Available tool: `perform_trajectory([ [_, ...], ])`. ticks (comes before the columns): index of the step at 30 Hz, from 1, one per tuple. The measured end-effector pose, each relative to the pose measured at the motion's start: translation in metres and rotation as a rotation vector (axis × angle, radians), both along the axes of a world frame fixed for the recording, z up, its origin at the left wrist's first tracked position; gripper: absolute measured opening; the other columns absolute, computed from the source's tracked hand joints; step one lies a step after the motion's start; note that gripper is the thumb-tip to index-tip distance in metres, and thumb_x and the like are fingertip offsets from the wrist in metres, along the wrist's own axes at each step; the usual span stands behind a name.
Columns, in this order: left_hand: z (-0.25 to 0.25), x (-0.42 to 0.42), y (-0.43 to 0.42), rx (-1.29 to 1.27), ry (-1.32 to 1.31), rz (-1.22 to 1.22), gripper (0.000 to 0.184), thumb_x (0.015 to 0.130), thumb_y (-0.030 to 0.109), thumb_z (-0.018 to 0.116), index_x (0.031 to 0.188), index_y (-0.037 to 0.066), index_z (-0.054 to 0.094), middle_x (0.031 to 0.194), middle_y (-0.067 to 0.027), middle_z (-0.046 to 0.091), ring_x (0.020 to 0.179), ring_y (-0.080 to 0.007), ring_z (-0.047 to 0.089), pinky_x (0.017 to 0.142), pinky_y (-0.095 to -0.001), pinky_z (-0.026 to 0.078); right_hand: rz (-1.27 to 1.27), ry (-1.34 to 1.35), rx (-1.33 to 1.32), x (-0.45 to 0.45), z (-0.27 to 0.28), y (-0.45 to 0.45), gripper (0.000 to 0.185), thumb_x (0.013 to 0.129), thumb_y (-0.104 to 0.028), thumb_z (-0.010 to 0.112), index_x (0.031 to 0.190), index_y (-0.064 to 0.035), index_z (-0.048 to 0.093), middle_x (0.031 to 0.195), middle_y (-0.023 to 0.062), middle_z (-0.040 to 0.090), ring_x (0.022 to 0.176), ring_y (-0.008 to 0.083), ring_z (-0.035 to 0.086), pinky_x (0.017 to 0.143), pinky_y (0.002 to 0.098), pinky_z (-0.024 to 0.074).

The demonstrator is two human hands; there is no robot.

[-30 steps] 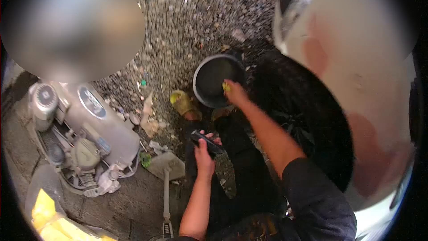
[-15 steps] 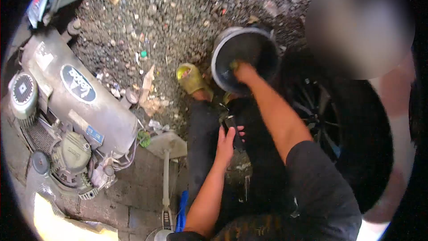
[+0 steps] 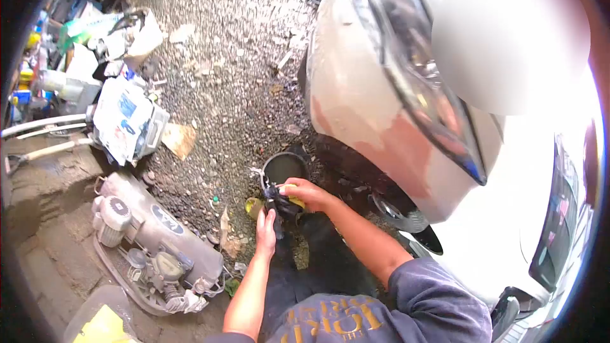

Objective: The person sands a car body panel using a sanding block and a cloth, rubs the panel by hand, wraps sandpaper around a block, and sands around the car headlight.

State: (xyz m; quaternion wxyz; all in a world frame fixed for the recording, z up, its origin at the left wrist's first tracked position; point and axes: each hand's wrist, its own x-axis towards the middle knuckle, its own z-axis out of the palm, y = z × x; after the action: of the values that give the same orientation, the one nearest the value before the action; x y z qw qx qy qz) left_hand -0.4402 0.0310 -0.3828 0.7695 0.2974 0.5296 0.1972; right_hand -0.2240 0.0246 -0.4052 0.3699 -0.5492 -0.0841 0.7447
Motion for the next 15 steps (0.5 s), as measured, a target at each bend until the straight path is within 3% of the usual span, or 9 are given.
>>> perform_trajectory([
  [1,0.013,0.014,0.003,0.033,-0.046,0.014,0.055,0.107,0.041,0.059,0.147,0.005,0.050,0.138,-0.0059,0.059,0.126,-0.0182,0.056,0.107,-0.0343,0.045,0.108,-0.141,0.052,0.002,0.040,0.003,0.030,0.097,-0.027,0.074,0.119,-0.0082,0.066,0.117,0.0017,0.068,0.105,0.0117,0.062,0.090,0.0309,0.0514],
  [3,0.047,0.043,0.009,0.118,-0.127,0.016,0.055,0.107,0.039,0.059,0.148,0.003,0.049,0.141,-0.0071,0.058,0.130,-0.0189,0.054,0.112,-0.0346,0.041,-0.036,-0.212,0.186,-0.001,0.124,0.005,0.044,0.095,-0.026,0.076,0.133,-0.0082,0.064,0.118,0.0006,0.067,0.108,0.0110,0.061,0.091,0.0300,0.0512],
  [6,0.085,0.076,0.005,0.235,-0.180,-0.024,0.050,0.108,0.030,0.058,0.148,0.000,0.049,0.140,-0.0090,0.059,0.129,-0.0195,0.054,0.113,-0.0363,0.041,0.070,-0.334,0.174,0.028,0.193,-0.010,0.053,0.092,-0.024,0.080,0.140,-0.0087,0.061,0.117,-0.0002,0.067,0.104,0.0100,0.061,0.087,0.0281,0.0519],
  [7,0.082,0.089,-0.002,0.346,-0.089,-0.100,0.050,0.107,0.026,0.061,0.147,-0.002,0.049,0.140,-0.0140,0.059,0.130,-0.0230,0.056,0.112,-0.0378,0.042,0.044,-0.348,0.212,0.042,0.202,-0.019,0.052,0.090,-0.024,0.083,0.135,-0.0073,0.063,0.113,0.0003,0.068,0.099,0.0094,0.062,0.085,0.0270,0.0525],
  [9,0.085,0.117,-0.015,0.674,0.025,-0.267,0.053,0.105,0.025,0.064,0.146,-0.004,0.049,0.140,-0.0199,0.059,0.130,-0.0287,0.057,0.112,-0.0385,0.043,0.173,-0.741,0.278,0.080,0.220,-0.042,0.044,0.090,-0.022,0.084,0.127,-0.0061,0.067,0.105,0.0006,0.070,0.094,0.0092,0.063,0.082,0.0273,0.0531],
  [10,0.113,0.137,-0.018,0.633,-0.019,-0.254,0.055,0.103,0.027,0.067,0.145,-0.003,0.050,0.139,-0.0231,0.059,0.130,-0.0333,0.057,0.111,-0.0398,0.044,0.172,-0.753,0.235,0.099,0.242,-0.051,0.043,0.089,-0.023,0.084,0.124,-0.0051,0.068,0.101,0.0030,0.071,0.092,0.0093,0.064,0.081,0.0286,0.0538],
  [11,0.146,0.153,-0.025,0.684,-0.013,-0.214,0.056,0.102,0.031,0.068,0.145,0.000,0.051,0.138,-0.0216,0.060,0.130,-0.0329,0.058,0.110,-0.0405,0.044,0.172,-0.766,0.191,0.118,0.270,-0.059,0.042,0.088,-0.025,0.084,0.122,-0.0041,0.069,0.098,0.0054,0.073,0.090,0.0095,0.065,0.080,0.0298,0.0545],
  [13,0.148,0.191,-0.041,0.821,-0.066,-0.171,0.055,0.101,0.033,0.069,0.144,0.003,0.053,0.137,-0.0204,0.061,0.127,-0.0356,0.059,0.107,-0.0427,0.045,0.216,-0.911,0.152,0.155,0.318,-0.072,0.042,0.087,-0.024,0.085,0.121,-0.0053,0.069,0.095,0.0042,0.073,0.088,0.0106,0.066,0.079,0.0304,0.0553],
  [15,0.160,0.229,-0.053,0.981,0.021,-0.144,0.055,0.100,0.034,0.069,0.144,0.005,0.054,0.135,-0.0200,0.062,0.124,-0.0375,0.059,0.106,-0.0448,0.045,0.216,-1.002,0.283,0.184,0.374,-0.081,0.042,0.086,-0.026,0.086,0.120,-0.0070,0.070,0.092,0.0044,0.073,0.085,0.0105,0.065,0.076,0.0303,0.0554],
])
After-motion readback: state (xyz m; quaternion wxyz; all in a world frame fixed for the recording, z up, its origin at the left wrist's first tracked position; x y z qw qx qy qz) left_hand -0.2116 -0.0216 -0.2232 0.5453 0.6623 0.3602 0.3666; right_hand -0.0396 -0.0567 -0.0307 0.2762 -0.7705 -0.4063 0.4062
